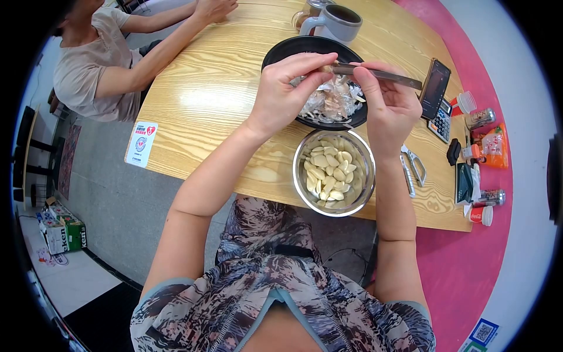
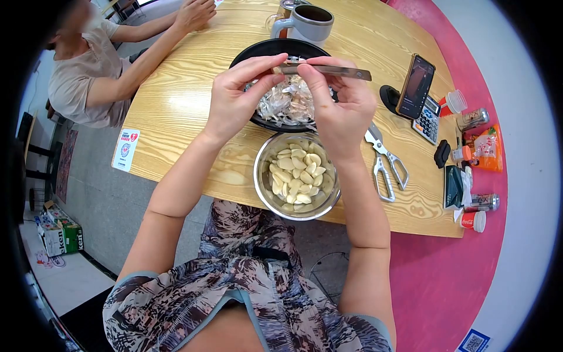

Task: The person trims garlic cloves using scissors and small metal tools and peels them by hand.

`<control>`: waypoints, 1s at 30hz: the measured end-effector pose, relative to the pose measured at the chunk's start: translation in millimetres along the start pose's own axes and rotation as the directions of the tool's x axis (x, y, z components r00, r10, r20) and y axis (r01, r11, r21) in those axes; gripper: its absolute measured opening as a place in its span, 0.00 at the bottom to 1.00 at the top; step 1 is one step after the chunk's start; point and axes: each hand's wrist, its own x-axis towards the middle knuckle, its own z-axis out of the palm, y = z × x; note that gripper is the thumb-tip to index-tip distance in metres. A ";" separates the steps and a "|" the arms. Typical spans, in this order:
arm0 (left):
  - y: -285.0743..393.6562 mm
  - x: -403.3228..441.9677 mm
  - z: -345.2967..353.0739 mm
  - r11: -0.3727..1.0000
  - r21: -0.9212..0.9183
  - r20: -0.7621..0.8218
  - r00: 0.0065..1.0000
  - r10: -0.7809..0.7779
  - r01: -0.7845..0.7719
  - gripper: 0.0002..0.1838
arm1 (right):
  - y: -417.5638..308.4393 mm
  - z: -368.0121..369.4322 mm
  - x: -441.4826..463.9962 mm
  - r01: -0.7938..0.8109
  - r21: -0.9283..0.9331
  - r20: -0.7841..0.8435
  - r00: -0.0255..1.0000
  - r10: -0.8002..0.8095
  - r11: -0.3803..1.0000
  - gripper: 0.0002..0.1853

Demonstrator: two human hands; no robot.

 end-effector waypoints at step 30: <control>-2.8 0.8 -1.7 0.997 0.057 0.015 0.998 0.053 -0.054 0.10 | -1.5 -10.5 3.5 0.067 -0.063 0.072 0.995 -0.062 0.996 0.07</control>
